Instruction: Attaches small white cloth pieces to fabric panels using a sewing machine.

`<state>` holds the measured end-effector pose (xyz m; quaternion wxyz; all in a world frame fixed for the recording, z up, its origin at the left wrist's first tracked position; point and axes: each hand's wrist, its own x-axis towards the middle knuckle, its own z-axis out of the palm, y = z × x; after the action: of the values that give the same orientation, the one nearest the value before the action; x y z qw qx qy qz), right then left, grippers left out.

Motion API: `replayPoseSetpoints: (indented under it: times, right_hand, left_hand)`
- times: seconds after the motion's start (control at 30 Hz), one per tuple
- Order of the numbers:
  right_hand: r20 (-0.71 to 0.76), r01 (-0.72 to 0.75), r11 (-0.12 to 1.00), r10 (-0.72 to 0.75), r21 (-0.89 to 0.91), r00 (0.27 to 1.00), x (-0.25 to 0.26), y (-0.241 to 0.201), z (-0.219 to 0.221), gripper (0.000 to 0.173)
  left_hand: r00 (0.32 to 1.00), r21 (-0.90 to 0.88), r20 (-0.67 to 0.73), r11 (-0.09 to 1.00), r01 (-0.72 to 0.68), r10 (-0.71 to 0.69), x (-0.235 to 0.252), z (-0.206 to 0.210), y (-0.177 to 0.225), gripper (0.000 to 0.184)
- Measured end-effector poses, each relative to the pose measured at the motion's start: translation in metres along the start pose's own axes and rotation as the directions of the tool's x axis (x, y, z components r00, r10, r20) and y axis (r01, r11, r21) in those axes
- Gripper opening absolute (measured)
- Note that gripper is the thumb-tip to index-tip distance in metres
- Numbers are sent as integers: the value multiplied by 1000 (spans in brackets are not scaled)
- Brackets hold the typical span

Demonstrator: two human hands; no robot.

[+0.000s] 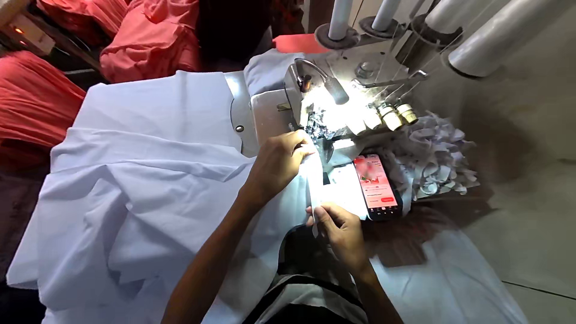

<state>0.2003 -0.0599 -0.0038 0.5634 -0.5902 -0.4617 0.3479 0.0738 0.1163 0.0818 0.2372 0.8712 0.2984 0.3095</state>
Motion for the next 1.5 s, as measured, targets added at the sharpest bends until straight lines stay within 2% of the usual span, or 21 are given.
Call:
replayPoseSetpoints:
  times: [0.1,0.23,0.37,0.53,0.67,0.8,0.9,1.03,1.17,1.27,1.37,1.43,1.5]
  right_hand:
    - [-7,11,987,-12,-160,1000,-1,14,-3,20]
    - [23,26,927,-19,-375,1000,-1,14,-11,24]
    - [-3,65,866,-76,-496,997,3,4,-15,29]
    - [-46,219,897,-255,-384,966,30,0,-15,22]
    - [-73,216,960,-232,-181,970,44,4,-9,23]
    - [-134,163,984,-172,-76,976,45,4,-1,13]
    - [-124,164,986,-165,-15,978,44,4,-2,16]
    - [-69,185,982,-187,-36,980,40,3,-5,24]
    - [-61,174,984,-177,-49,982,38,3,-5,23]
    - [-57,160,986,-163,-55,985,40,5,-4,22]
    - [-57,155,985,-159,-69,986,40,5,-4,23]
    - [-52,156,985,-159,-72,986,40,5,-5,27]
    - [-56,142,989,-145,-49,988,40,5,-6,31]
  left_hand:
    - [999,-23,46,999,24,-23,-1,-2,-2,13]
    - [987,-77,155,997,-21,33,-2,-11,-4,31]
    - [985,-37,125,993,-111,115,-3,-10,-4,28]
    - [976,-118,98,976,-182,194,-3,-7,1,23]
    - [978,-196,21,960,-198,206,0,-2,3,20]
    - [988,-101,-100,987,-125,115,5,6,-1,16]
    - [984,-52,-143,993,-110,101,4,9,-2,17]
    - [979,20,-170,994,-109,110,2,14,-1,16]
    - [974,99,-189,989,-111,128,1,17,2,16]
    - [963,274,-213,956,-102,164,-2,24,3,17]
    - [948,485,-278,875,0,154,-9,26,12,24]
    - [929,497,-338,867,42,148,-17,22,18,29]
    - [923,414,-343,910,-20,177,-30,21,21,22]
